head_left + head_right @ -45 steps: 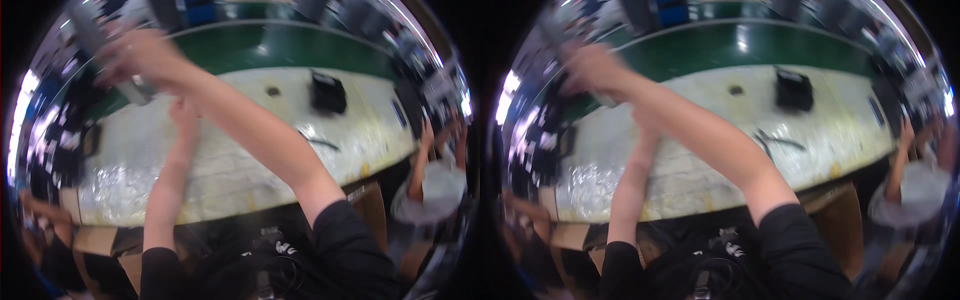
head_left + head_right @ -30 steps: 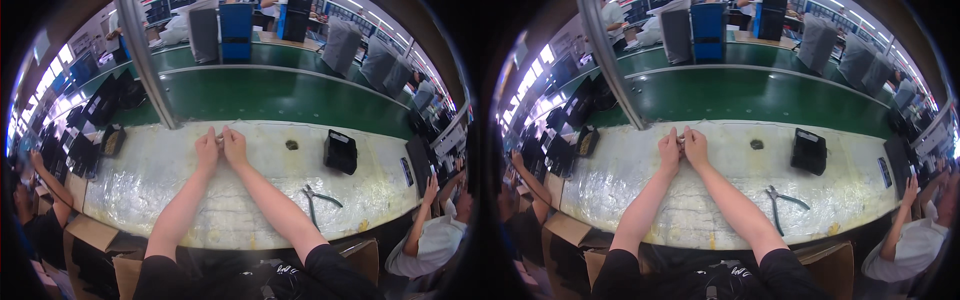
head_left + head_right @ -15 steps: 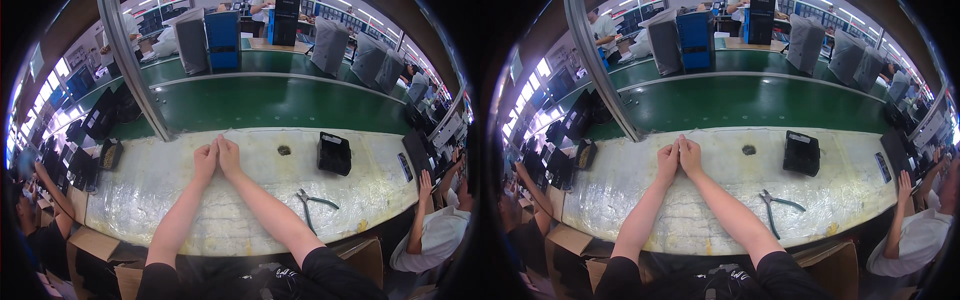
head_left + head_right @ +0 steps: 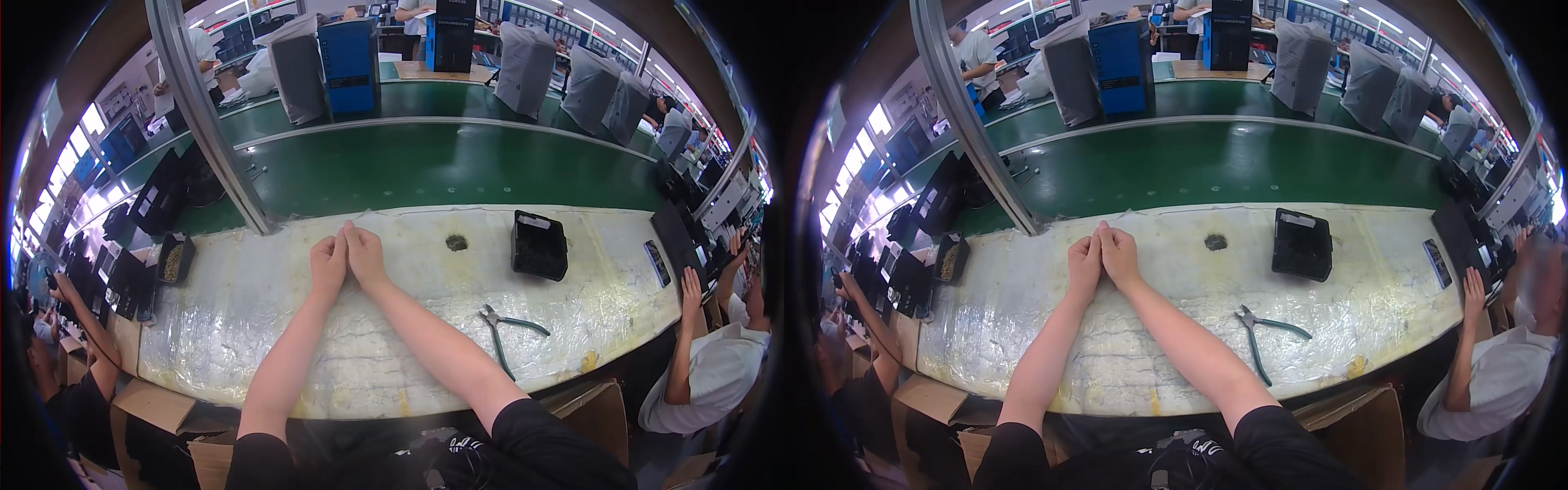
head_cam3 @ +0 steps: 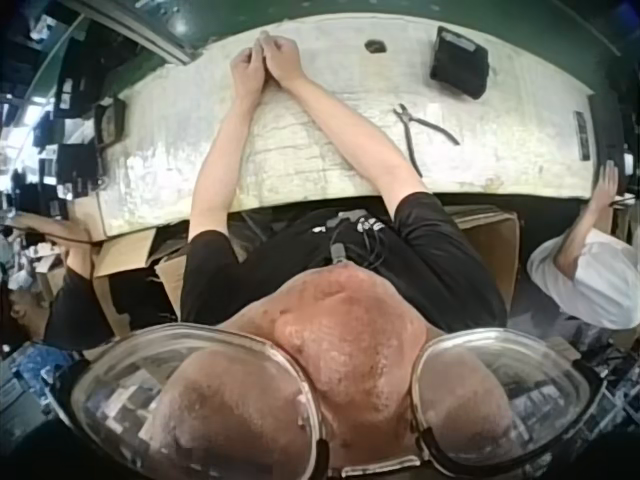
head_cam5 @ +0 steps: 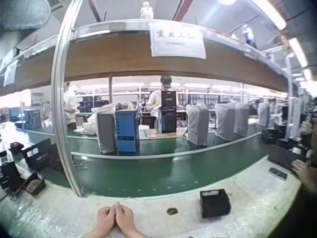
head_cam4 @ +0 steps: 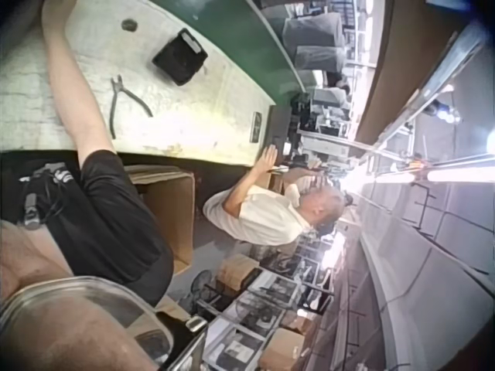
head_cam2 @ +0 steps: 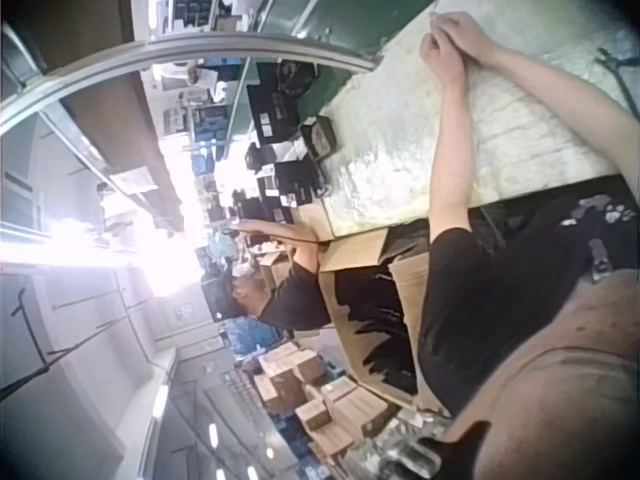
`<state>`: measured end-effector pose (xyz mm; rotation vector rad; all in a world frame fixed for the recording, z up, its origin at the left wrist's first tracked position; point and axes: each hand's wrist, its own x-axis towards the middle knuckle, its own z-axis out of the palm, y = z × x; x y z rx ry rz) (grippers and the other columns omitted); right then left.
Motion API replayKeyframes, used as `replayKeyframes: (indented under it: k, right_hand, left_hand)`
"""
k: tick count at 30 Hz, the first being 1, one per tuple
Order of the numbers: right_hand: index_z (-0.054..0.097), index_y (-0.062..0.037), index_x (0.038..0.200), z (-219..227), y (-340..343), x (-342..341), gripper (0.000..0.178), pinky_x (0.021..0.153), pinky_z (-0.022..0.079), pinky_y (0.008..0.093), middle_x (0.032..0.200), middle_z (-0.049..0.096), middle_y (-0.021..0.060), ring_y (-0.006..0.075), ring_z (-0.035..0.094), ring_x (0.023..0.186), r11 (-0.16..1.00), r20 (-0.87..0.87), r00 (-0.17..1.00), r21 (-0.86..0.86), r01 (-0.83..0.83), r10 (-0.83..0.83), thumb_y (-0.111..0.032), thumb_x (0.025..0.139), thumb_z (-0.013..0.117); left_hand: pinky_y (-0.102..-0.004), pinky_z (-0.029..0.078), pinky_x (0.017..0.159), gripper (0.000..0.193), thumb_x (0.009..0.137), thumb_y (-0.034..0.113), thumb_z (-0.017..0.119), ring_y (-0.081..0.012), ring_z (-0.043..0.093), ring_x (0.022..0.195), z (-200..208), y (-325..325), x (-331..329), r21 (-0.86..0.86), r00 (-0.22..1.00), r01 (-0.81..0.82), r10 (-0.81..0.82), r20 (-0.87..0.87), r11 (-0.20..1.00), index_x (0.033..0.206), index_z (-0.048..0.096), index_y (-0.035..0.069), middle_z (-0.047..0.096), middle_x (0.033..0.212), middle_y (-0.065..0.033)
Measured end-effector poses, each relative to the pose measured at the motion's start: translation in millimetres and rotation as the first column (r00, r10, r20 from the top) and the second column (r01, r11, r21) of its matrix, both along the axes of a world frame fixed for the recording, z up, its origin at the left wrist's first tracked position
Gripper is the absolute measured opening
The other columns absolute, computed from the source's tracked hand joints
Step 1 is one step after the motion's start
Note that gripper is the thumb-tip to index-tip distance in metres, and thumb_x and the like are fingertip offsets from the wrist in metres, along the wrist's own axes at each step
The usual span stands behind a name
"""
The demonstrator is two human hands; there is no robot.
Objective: Assembling a cooling fan into an electronics housing and securing wire harnesses using cable ties.
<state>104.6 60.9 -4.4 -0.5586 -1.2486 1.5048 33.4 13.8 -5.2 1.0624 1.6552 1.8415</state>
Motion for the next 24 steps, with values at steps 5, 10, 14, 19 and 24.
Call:
replayKeyframes:
  k: [5,10,14,19,24]
  right_hand:
    - [0.062,0.0021,0.075,2.9,-0.5,1.1,0.045,0.057,0.041,0.0284,0.064,0.057,0.0017,0.0093,0.046,0.061,1.000,0.009,1.000,0.004,-0.004,0.004,-0.033,0.100,0.051]
    - [0.061,-0.0003,0.074,5.1,-3.1,4.1,0.042,0.061,0.039,0.0257,0.069,0.057,-0.0008,0.0072,0.046,0.067,0.999,0.052,0.998,-0.020,-0.035,0.036,-0.030,0.101,0.050]
    - [0.060,0.0004,0.074,7.7,-6.5,-0.6,0.041,0.061,0.040,0.0262,0.069,0.057,-0.0002,0.0076,0.047,0.068,0.999,0.059,0.998,-0.025,-0.035,0.036,-0.029,0.101,0.049]
    - [0.063,0.0040,0.075,1.6,-0.2,0.1,0.045,0.059,0.044,0.0320,0.064,0.061,0.0091,0.0139,0.052,0.062,0.995,0.076,0.995,0.078,0.055,-0.061,-0.033,0.099,0.051]
    - [0.066,0.0048,0.081,5.5,-6.8,-4.5,0.042,0.068,0.049,0.0418,0.077,0.067,0.0229,0.0322,0.065,0.072,0.985,0.232,0.962,0.127,0.118,-0.145,-0.031,0.097,0.050]
  left_hand:
    - [-0.0234,0.033,0.049,0.037,0.097,0.025,0.057,-0.0038,0.043,0.057,-0.7,-0.9,-2.4,0.006,0.999,0.029,-0.030,0.019,1.000,0.068,0.059,0.002,0.054,0.062,0.0034]
    - [-0.0240,0.033,0.050,0.038,0.097,0.024,0.058,-0.0039,0.042,0.057,3.6,-3.7,1.2,0.002,0.999,0.028,-0.028,0.043,1.000,0.067,0.058,0.000,0.053,0.061,0.0033]
    - [-0.0233,0.033,0.049,0.038,0.097,0.024,0.057,-0.0033,0.042,0.057,9.8,-8.2,0.3,0.010,0.999,0.027,-0.027,0.047,1.000,0.067,0.059,0.001,0.054,0.061,0.0036]
    - [-0.0249,0.036,0.050,0.037,0.097,0.023,0.058,-0.0050,0.044,0.058,4.7,-3.4,-0.6,0.010,0.997,0.056,-0.056,0.044,0.998,0.069,0.060,-0.001,0.056,0.062,0.0019]
    - [-0.0330,0.046,0.062,0.029,0.093,0.020,0.056,-0.0129,0.056,0.070,-16.8,-1.8,-22.4,-0.076,0.993,-0.034,0.026,-0.111,0.997,0.085,0.067,-0.006,0.065,0.072,-0.0063]
